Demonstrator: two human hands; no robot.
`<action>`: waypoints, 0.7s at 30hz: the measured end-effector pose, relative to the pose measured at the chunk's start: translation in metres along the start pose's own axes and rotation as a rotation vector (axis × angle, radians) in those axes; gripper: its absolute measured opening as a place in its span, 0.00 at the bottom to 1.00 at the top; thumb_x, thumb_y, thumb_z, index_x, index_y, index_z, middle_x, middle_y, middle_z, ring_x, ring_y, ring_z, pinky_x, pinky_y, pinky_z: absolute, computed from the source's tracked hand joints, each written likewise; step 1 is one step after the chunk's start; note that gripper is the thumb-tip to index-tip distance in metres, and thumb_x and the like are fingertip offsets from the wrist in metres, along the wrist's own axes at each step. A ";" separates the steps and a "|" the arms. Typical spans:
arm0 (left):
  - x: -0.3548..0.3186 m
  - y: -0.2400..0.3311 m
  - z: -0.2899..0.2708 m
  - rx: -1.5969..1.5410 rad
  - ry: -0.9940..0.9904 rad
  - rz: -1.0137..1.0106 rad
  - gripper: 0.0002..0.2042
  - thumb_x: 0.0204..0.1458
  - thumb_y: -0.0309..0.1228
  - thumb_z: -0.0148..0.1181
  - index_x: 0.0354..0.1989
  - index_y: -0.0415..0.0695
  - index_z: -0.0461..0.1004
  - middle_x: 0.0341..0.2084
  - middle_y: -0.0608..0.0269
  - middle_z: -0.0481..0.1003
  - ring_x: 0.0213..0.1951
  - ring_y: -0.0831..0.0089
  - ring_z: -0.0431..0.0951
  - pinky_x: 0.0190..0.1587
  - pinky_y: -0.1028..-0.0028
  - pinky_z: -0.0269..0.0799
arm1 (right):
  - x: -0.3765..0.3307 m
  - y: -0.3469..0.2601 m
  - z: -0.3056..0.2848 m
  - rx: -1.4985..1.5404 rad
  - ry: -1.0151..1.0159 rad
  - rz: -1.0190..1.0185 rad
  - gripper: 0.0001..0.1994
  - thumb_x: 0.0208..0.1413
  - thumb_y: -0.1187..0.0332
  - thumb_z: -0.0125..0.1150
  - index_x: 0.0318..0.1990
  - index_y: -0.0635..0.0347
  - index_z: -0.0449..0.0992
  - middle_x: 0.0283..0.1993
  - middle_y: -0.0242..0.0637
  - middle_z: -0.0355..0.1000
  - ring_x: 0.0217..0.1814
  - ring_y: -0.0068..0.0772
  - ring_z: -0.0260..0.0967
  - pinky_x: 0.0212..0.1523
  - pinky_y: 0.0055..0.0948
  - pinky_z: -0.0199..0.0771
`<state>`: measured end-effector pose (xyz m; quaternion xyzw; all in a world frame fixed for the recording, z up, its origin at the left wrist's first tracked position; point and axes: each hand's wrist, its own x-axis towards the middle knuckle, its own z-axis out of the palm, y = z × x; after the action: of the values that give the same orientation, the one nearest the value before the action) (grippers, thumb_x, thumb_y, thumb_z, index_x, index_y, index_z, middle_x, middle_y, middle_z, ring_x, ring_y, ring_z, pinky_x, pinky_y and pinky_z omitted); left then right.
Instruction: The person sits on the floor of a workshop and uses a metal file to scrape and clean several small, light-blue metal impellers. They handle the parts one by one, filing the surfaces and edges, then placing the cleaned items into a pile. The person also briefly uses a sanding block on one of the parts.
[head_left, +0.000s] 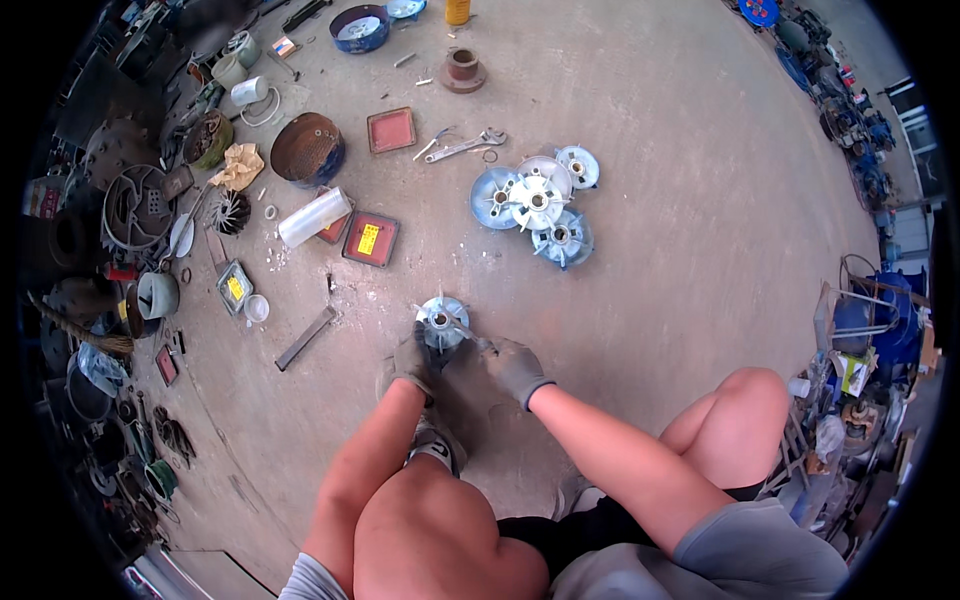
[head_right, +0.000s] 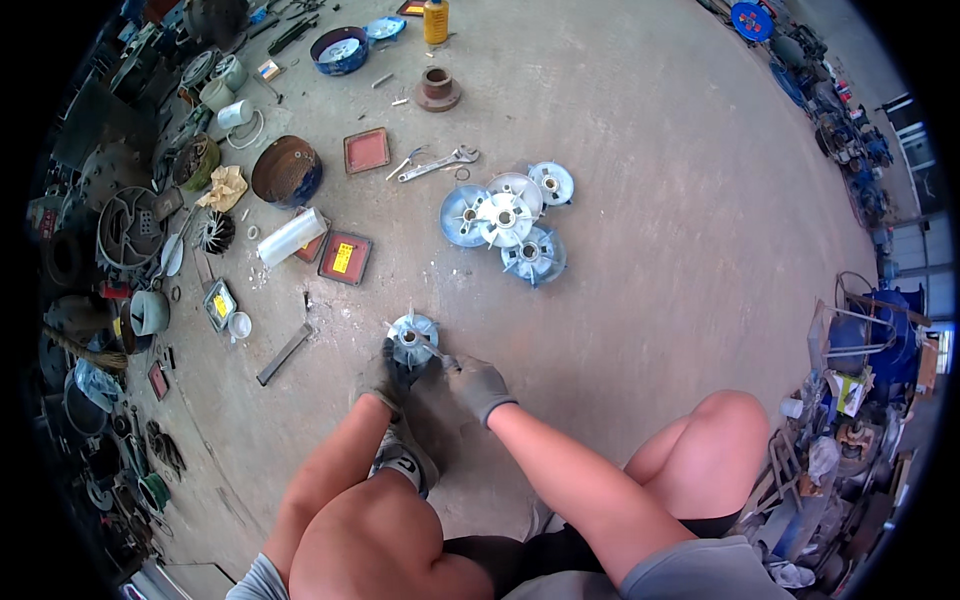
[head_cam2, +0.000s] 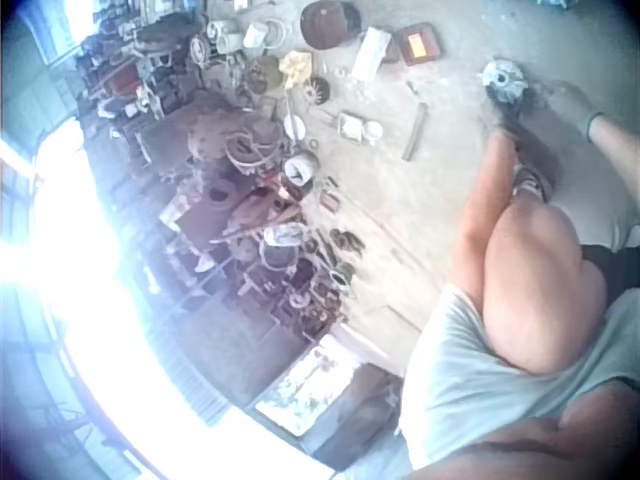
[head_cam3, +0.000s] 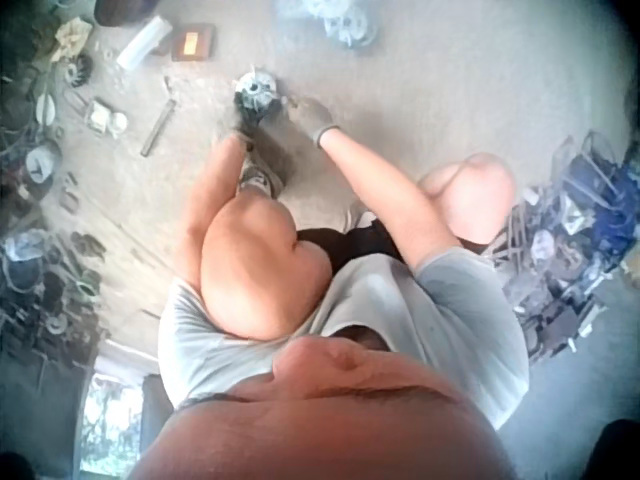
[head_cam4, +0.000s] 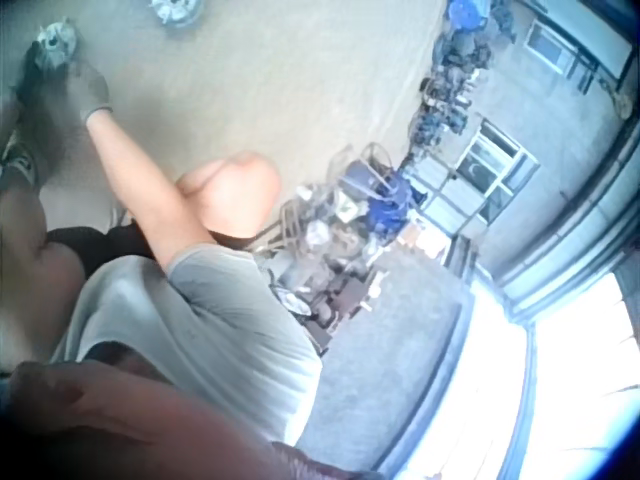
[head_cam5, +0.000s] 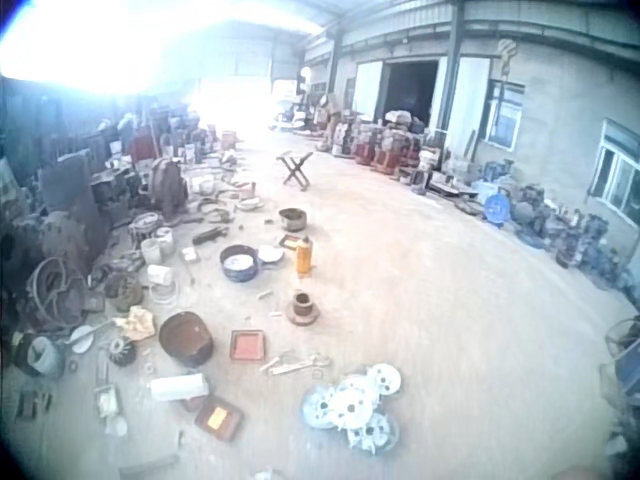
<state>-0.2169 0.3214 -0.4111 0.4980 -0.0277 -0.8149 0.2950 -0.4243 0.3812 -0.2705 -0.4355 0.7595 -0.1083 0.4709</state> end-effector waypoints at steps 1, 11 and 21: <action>-0.003 0.004 0.007 -0.002 0.064 -0.005 0.36 0.67 0.66 0.48 0.78 0.60 0.62 0.72 0.66 0.70 0.71 0.62 0.72 0.62 0.57 0.78 | 0.004 -0.005 0.009 -0.044 0.017 -0.035 0.25 0.73 0.46 0.48 0.50 0.58 0.83 0.51 0.58 0.81 0.57 0.65 0.78 0.61 0.55 0.75; -0.056 0.025 0.062 -0.025 0.289 0.063 0.20 0.73 0.44 0.53 0.64 0.44 0.75 0.50 0.57 0.82 0.46 0.60 0.85 0.44 0.58 0.86 | -0.044 0.023 0.031 -0.068 0.041 0.122 0.24 0.74 0.45 0.47 0.54 0.53 0.83 0.53 0.55 0.81 0.57 0.66 0.77 0.60 0.58 0.75; -0.065 0.048 0.056 0.026 0.144 -0.056 0.11 0.65 0.34 0.57 0.54 0.52 0.77 0.46 0.59 0.80 0.48 0.57 0.82 0.52 0.49 0.83 | 0.006 0.011 -0.010 0.123 0.005 -0.015 0.19 0.71 0.48 0.57 0.54 0.52 0.82 0.48 0.47 0.84 0.52 0.53 0.81 0.57 0.48 0.78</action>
<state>-0.2203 0.3014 -0.3147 0.5600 -0.0031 -0.7844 0.2667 -0.4396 0.3808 -0.2759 -0.4114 0.7494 -0.1594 0.4938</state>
